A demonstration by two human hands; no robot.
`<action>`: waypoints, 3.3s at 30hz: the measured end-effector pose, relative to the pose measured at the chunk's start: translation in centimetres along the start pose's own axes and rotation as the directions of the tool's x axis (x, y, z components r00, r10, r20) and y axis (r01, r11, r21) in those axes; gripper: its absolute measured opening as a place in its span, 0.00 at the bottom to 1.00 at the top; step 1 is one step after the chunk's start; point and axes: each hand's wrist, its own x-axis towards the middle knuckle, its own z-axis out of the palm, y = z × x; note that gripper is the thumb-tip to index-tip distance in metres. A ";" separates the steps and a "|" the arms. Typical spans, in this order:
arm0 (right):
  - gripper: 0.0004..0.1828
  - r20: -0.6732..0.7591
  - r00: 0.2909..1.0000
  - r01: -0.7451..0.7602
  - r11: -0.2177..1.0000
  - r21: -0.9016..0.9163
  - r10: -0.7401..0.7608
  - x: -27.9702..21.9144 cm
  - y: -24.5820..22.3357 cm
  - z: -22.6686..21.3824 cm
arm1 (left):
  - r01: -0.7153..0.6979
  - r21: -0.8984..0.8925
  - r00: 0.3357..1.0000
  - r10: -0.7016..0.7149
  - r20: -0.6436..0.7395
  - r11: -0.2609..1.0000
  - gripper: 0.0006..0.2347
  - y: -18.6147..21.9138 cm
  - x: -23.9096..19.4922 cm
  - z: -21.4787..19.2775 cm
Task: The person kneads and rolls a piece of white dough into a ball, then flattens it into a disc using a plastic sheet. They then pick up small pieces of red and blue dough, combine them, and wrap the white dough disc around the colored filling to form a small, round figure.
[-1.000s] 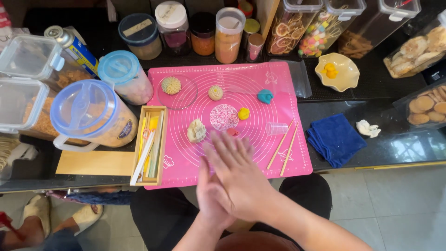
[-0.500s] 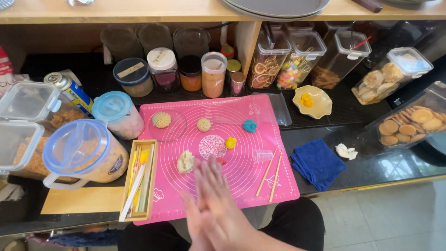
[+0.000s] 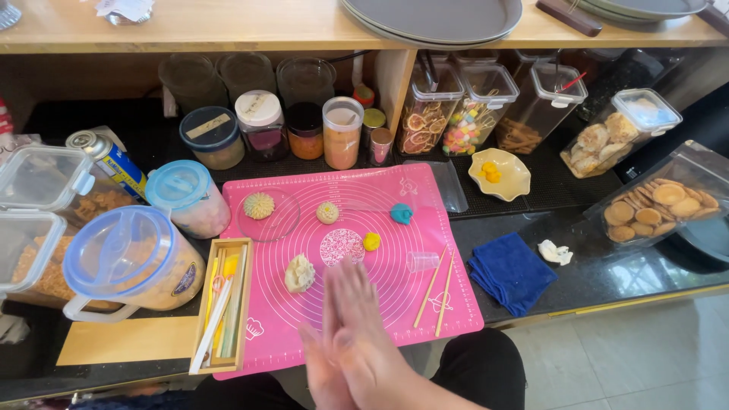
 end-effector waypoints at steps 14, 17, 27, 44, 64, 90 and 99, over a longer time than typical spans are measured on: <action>0.29 -0.238 0.963 -0.097 0.986 0.137 0.128 1.3 0.5 -4.4 | 0.301 -0.345 0.824 -0.425 -0.374 0.889 0.32 -0.4 2.9 -4.5; 0.24 -0.007 0.998 -0.056 0.974 -0.221 0.056 0.4 -2.2 -3.6 | 0.368 -0.291 0.813 -0.457 -0.361 0.883 0.31 -0.9 3.1 -5.1; 0.19 0.146 0.984 -0.042 0.938 -0.345 0.098 -0.3 2.2 -2.4 | 0.402 -0.183 0.765 -0.439 -0.471 0.897 0.31 -0.8 3.3 -4.5; 0.18 -0.194 0.972 -0.120 0.427 -0.896 -0.136 8.8 12.0 -7.2 | 0.231 0.470 0.817 0.093 -0.569 0.852 0.08 1.1 -2.1 -12.5; 0.31 -0.196 0.914 -0.378 0.567 -0.732 0.356 16.4 18.3 -11.0 | 0.246 0.533 0.826 0.113 -0.553 0.809 0.09 1.8 -4.3 -12.8; 0.16 0.429 0.869 0.394 0.869 -0.300 -0.246 0.9 1.7 -10.8 | 0.533 0.466 0.846 -0.438 -0.304 0.706 0.19 -1.0 0.5 -5.4; 0.07 0.316 0.919 0.327 0.905 -0.270 -0.238 -0.1 2.3 -11.1 | 0.523 0.455 0.851 -0.468 -0.238 0.721 0.11 -2.4 0.6 -6.8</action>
